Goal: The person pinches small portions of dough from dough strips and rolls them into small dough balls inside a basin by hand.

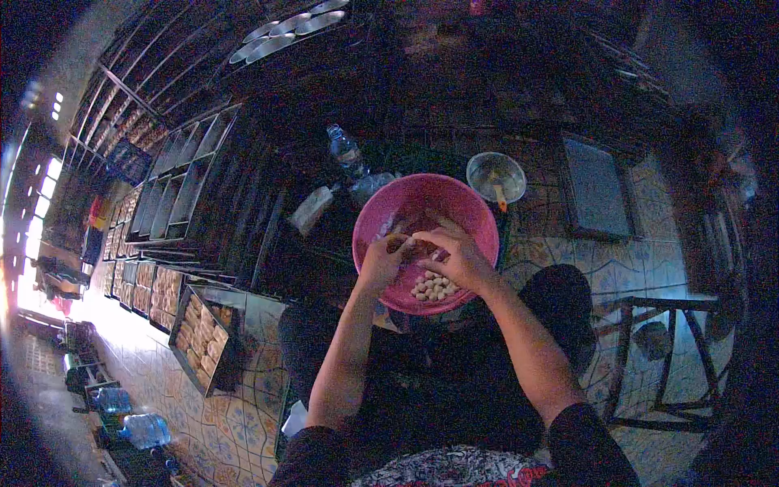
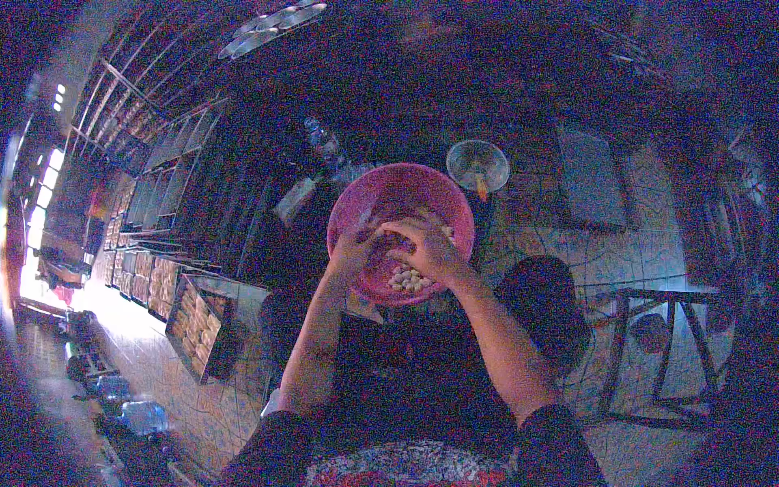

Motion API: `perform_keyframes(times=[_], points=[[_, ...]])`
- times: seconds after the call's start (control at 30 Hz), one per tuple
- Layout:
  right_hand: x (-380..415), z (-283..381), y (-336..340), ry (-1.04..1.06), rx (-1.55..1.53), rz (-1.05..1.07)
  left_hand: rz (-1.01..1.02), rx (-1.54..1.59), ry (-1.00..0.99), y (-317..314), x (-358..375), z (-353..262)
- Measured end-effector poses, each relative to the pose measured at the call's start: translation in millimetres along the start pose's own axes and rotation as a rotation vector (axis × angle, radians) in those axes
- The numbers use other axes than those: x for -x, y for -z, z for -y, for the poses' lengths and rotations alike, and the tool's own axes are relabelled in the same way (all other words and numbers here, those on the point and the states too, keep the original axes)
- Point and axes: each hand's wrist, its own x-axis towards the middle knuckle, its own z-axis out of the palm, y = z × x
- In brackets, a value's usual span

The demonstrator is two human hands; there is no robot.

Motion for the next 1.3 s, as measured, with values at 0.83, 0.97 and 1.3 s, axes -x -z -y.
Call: perform_keyframes(times=[0.83, 0.97, 1.3], points=[[3.1, -21.0, -10.9, -0.634, -0.791, -0.004, 0.188, 0.193, -0.112, 4.7, -3.6, 3.5], [-0.8, -6.7, -3.5, -0.246, -0.301, 0.020, 0.161, 0.070, -0.187, 7.5, -2.6, 2.0], [1.1, 6.8, -4.1, 0.089, 0.117, -0.050, 0.121, -0.192, -0.115, 14.5, -1.3, 2.7]])
